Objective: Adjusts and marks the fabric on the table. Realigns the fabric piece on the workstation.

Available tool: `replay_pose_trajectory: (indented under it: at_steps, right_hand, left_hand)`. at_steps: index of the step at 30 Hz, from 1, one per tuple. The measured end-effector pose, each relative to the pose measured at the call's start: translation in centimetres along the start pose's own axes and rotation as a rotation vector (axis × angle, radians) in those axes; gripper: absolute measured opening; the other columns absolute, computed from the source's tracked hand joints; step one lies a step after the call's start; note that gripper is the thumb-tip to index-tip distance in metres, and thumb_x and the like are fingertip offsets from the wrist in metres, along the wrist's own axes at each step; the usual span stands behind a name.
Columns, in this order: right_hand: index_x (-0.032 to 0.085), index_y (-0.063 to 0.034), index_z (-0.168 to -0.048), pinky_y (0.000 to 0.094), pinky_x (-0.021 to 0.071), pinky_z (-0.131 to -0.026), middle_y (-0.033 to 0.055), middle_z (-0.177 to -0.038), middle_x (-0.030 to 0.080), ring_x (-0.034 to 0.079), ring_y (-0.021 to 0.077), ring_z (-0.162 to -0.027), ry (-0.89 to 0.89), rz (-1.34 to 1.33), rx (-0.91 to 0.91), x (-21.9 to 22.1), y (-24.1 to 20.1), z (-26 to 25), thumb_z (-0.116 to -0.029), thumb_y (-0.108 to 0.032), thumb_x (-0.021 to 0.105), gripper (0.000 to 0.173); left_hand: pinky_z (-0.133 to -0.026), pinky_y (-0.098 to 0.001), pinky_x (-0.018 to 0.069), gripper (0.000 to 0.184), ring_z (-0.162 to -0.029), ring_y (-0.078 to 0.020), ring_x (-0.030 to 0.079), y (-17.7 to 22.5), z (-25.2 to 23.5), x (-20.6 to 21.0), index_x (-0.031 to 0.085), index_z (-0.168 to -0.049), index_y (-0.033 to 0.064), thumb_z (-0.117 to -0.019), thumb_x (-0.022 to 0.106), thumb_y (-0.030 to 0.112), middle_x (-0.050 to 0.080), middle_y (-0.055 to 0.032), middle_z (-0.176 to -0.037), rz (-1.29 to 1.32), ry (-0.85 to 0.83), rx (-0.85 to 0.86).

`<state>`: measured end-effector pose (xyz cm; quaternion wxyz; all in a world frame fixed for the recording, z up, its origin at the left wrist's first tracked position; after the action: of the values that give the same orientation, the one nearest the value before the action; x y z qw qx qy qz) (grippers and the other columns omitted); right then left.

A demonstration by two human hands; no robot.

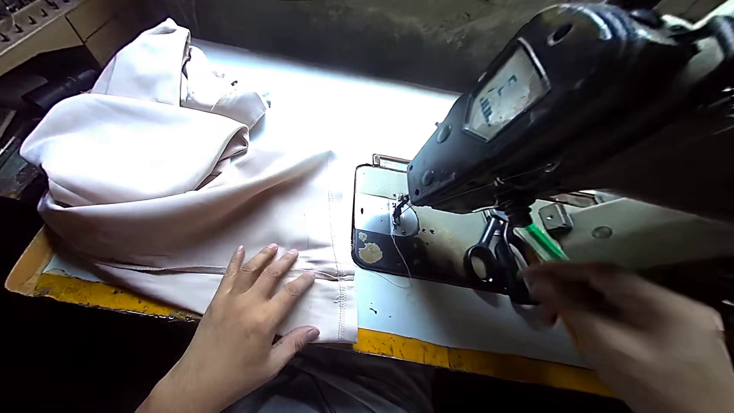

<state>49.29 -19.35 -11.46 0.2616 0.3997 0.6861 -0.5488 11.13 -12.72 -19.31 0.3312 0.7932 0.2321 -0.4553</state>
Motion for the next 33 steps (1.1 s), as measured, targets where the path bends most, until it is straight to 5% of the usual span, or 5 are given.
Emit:
replay_pose_trajectory:
  at_steps: [5, 8, 11, 18, 33]
  right_hand:
    - [0.073, -0.014, -0.124, 0.0261, 0.0614, -0.071, 0.0039, -0.105, 0.071, 0.07, 0.0112, -0.083, -0.458, -1.112, -0.07, 4.8, -5.2, 0.7, -0.1054, -0.02, 0.057, 0.025]
    - [0.069, -0.0069, -0.128, 0.0275, 0.0611, -0.074, 0.0077, -0.105, 0.069, 0.068, 0.012, -0.085, -0.539, -1.391, -0.081, 7.7, -7.6, -1.2, -0.1001, -0.016, 0.065, 0.03]
    - [0.067, -0.006, -0.12, 0.0276, 0.0587, -0.072, 0.007, -0.095, 0.066, 0.065, 0.0128, -0.08, -0.577, -1.254, -0.164, 10.5, -9.5, -3.5, -0.0969, -0.02, 0.069, 0.028]
    - [0.059, -0.004, -0.097, 0.0182, 0.0474, -0.045, 0.0028, -0.07, 0.058, 0.055, 0.0077, -0.053, -0.543, -0.948, -0.291, 15.7, -10.8, -6.4, -0.0958, -0.003, 0.064, 0.005]
    - [0.055, -0.0089, -0.077, 0.0133, 0.0478, -0.05, -0.0041, -0.065, 0.058, 0.056, -0.0003, -0.056, -0.451, -0.796, -0.409, 15.9, -10.3, -4.4, -0.0917, -0.008, 0.072, 0.023]
  left_hand:
    - [-0.118, -0.0607, 0.0328, 0.038, -0.135, -0.0284, 0.054, 2.6, 1.2, 0.0, 0.072, -0.127, 0.02, -0.1016, 0.057, 0.043, 0.063, -0.0072, -0.14, 0.007, 0.211, -0.034]
    - [-0.117, -0.0603, 0.03, 0.051, -0.127, -0.0273, 0.057, 6.2, 3.7, 1.5, 0.068, -0.13, 0.0274, -0.0972, 0.054, 0.064, 0.064, -0.0083, -0.129, -0.015, 0.213, -0.122]
    - [-0.119, -0.0705, 0.0171, 0.077, -0.143, -0.038, 0.044, 7.1, 5.3, 3.3, 0.053, -0.148, 0.0388, -0.086, 0.048, 0.084, 0.053, -0.0153, -0.148, -0.1, 0.134, -0.184]
    - [-0.11, -0.0837, 0.0109, 0.074, -0.15, -0.0504, 0.028, 8.2, 6.2, 4.1, 0.043, -0.154, 0.0404, -0.0893, 0.052, 0.076, 0.035, -0.0231, -0.162, -0.189, 0.063, -0.263]
    - [-0.105, -0.0869, 0.0148, 0.07, -0.15, -0.0543, 0.026, 9.2, 6.2, 3.5, 0.04, -0.156, 0.0417, -0.093, 0.055, 0.067, 0.033, -0.0252, -0.163, -0.128, -0.011, -0.337]
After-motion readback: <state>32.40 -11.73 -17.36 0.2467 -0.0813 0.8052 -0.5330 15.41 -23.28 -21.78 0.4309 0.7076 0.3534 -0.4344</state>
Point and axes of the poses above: each hand's wrist, its own z-axis away from the middle knuckle, its own x-axis out of the palm, y = z × x, the point moved 2 cm from there along -z, towards the middle knuckle
